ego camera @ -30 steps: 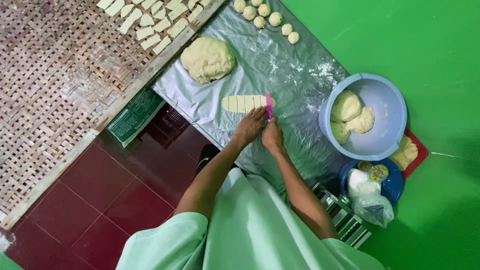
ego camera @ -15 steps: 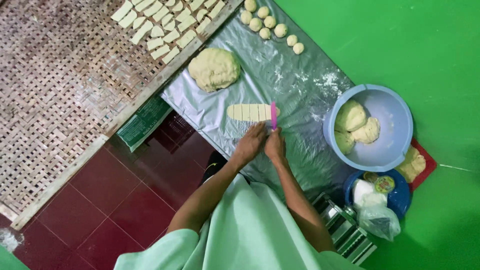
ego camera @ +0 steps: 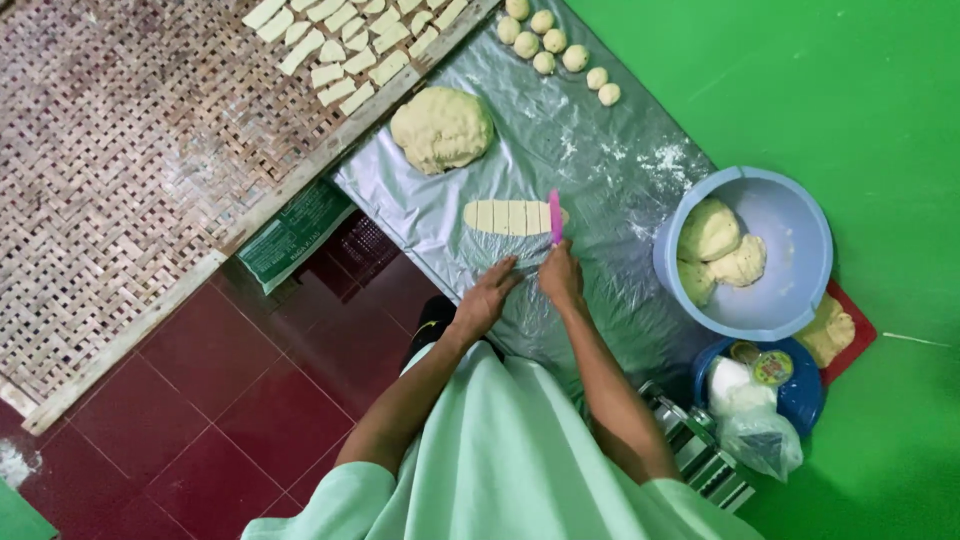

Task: Flattening dough balls, cutting them into strips with a scraper, and arranging them on a woven tray

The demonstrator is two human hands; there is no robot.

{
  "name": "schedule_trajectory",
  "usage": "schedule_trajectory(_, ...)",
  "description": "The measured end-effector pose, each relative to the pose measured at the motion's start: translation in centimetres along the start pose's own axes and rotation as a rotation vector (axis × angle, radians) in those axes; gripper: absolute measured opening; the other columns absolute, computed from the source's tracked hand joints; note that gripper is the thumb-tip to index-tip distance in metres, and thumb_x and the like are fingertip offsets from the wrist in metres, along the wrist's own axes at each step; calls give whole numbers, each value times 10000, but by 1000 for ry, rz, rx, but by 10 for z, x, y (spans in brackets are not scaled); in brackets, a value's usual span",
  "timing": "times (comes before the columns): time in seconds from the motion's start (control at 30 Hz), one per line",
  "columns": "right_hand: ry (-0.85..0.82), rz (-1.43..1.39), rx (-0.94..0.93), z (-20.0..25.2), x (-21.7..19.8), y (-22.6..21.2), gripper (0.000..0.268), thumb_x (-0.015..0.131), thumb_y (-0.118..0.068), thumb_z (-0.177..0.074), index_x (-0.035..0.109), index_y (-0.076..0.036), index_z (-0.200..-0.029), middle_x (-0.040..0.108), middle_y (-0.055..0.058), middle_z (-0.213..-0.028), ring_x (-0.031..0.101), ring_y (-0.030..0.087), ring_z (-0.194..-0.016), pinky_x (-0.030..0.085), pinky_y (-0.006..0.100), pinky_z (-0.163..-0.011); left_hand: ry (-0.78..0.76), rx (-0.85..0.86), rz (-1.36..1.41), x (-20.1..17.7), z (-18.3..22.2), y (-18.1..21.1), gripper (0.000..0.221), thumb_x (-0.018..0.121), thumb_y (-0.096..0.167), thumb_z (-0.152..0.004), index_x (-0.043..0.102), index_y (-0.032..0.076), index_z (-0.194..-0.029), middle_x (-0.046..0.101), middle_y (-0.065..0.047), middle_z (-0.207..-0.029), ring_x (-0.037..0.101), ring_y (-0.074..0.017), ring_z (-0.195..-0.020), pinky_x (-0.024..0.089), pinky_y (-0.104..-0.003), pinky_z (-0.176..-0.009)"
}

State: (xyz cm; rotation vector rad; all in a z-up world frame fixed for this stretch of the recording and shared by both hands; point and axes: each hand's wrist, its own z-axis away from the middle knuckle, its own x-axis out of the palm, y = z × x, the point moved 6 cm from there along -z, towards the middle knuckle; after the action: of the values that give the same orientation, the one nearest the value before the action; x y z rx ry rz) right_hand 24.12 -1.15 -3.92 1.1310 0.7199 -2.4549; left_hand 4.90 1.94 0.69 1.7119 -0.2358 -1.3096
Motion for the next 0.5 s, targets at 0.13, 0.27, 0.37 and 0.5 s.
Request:
schedule_trajectory(0.13, 52, 1, -27, 4, 6, -4, 285, 322, -291, -1095, 444, -71, -1229, 706, 308, -973, 716, 525, -953, 588, 616, -768, 35, 15, 37, -2, 2, 4, 425, 426, 23, -1000, 536, 88, -1406, 409, -234, -1583, 377, -435, -1480, 327, -525, -1235)
schedule_trajectory(0.27, 51, -32, -18, 15, 4, -2, 279, 325, -273, -1093, 452, -54, -1209, 698, 327, -990, 700, 536, -1001, 579, 618, -805, 59, -11, 68, 5, 6, -3, 397, 413, 70, -1037, 544, 114, -1409, 407, -215, -1593, 368, -434, -1486, 325, -525, -1226)
schedule_trajectory(0.37, 48, -41, -28, 4, 9, 1, 284, 317, -288, -1092, 447, -65, -1212, 694, 337, -1000, 694, 537, -1014, 566, 632, -828, 81, -29, 83, 5, 11, -4, 393, 406, 89, -1047, 541, 105, -1415, 414, -222, -1586, 362, -446, -1488, 320, -533, -1227)
schedule_trajectory(0.5, 85, -62, -51, -11, 18, 11, 263, 347, -243, -1074, 476, -62, -1214, 700, 346, -1017, 690, 536, -1027, 557, 629, -854, 61, -47, 100, 2, 12, -2, 428, 488, 28, -989, 543, 106, -1406, 413, -203, -1593, 374, -451, -1481, 342, -543, -1218)
